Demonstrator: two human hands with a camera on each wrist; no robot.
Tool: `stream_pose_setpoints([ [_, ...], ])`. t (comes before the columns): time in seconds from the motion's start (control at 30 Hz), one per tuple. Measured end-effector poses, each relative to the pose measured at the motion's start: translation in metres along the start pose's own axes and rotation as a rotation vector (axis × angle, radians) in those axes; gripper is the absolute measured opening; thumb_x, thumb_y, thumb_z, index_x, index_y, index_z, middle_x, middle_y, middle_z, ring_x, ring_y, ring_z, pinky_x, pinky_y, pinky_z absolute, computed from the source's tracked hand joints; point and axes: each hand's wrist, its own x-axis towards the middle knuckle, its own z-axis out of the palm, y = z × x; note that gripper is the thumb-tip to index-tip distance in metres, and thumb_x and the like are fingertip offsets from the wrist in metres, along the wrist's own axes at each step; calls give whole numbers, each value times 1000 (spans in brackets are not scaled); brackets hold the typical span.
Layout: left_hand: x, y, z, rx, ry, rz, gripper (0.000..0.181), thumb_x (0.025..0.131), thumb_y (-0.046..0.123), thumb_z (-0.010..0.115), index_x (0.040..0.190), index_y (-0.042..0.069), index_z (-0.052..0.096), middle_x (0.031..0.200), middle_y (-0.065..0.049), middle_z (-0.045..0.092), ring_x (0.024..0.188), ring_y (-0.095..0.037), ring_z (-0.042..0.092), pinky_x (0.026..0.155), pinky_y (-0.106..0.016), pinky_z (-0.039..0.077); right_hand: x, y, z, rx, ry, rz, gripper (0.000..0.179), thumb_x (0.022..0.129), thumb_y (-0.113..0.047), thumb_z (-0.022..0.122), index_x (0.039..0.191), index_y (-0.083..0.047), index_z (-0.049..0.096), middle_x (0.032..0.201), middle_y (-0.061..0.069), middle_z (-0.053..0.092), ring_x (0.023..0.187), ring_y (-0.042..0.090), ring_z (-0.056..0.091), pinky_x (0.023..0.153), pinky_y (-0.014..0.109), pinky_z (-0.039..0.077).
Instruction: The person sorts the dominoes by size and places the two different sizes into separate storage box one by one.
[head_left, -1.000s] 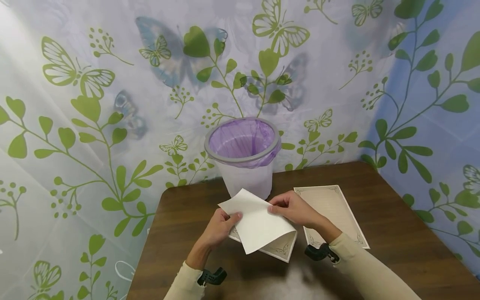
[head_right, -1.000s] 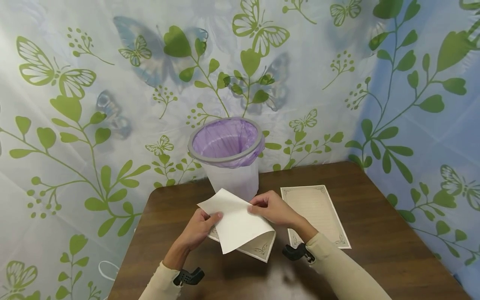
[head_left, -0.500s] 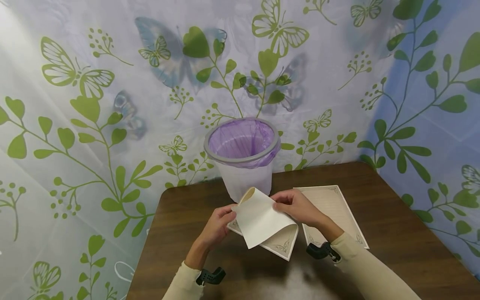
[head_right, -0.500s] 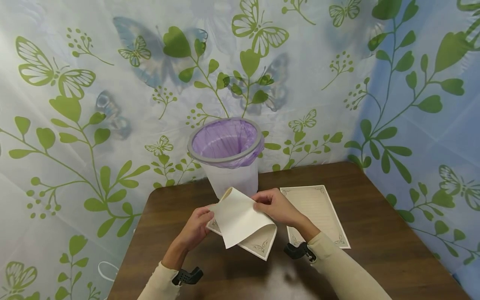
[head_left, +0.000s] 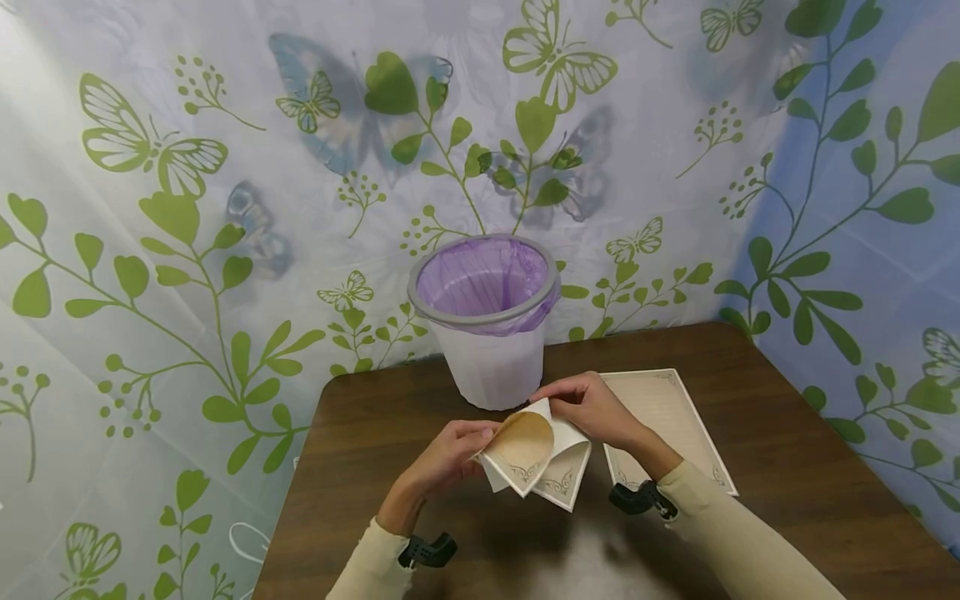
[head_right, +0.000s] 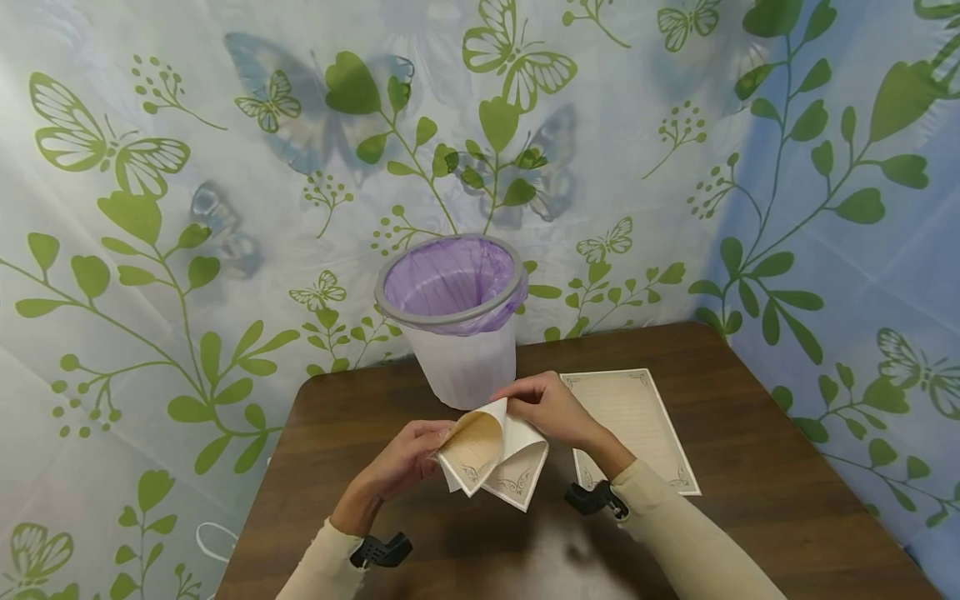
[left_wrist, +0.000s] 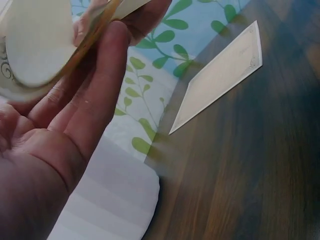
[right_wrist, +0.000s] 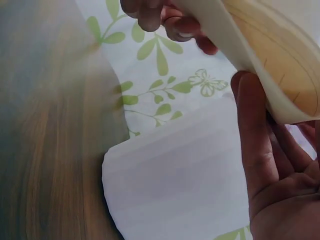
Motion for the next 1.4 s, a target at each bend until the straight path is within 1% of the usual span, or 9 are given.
stream_pose_setpoints([
  [0.23,5,-6,0,161,17,11,34,100,16,61,128,-3,62,101,-10,72,81,-18,71,68,-29,60,2,0,3,12,-12,-21,20,100,-11,61,110,-12,78,110,11,75,83,18,71,64,32,59],
  [0.43,8,-6,3,286,90,1,29,97,16,66,122,2,67,103,-13,74,81,-16,70,69,-28,58,1,-1,3,88,-127,-2,26,105,-17,53,123,-17,73,120,20,71,96,24,72,72,37,61],
  [0.53,8,-5,4,329,116,8,26,97,16,67,119,3,68,99,-12,74,77,-14,70,66,-28,58,0,0,2,128,-178,12,30,106,-21,50,130,-17,68,115,13,71,93,19,71,73,34,60],
  [0.6,7,-4,5,350,129,22,25,96,16,67,118,4,69,98,-12,73,76,-14,69,65,-28,58,-1,1,0,172,-211,28,33,107,-23,49,134,-15,65,105,8,70,83,14,67,67,30,56],
  [0.7,6,-4,4,376,160,40,24,95,17,68,116,4,69,97,-12,73,75,-14,69,64,-29,58,-2,2,-3,292,-257,71,39,109,-24,44,140,-6,57,107,9,68,88,14,67,72,30,57],
  [0.8,5,-4,3,398,205,48,24,94,18,69,114,6,70,97,-12,73,76,-15,69,65,-30,58,-2,2,-6,379,-251,127,43,109,-23,44,142,4,51,128,17,65,109,25,68,86,39,59],
  [1.07,6,-8,3,443,261,47,25,90,20,74,112,9,71,98,-9,74,79,-16,70,69,-31,59,-1,-4,-1,74,-110,204,37,96,-23,69,125,0,67,110,16,72,91,22,69,74,35,61],
  [1.23,7,-8,5,462,209,31,24,90,17,75,112,9,70,100,-9,75,78,-15,71,70,-29,59,-1,-2,1,-9,-67,200,23,92,-19,73,111,-5,74,96,11,74,81,20,69,69,31,58],
  [1.4,7,-6,7,503,204,4,19,95,23,70,111,12,74,99,-8,74,77,-15,71,69,-30,60,-1,0,2,-23,-91,166,19,91,-18,75,106,-7,76,92,7,76,77,19,71,65,33,59],
])
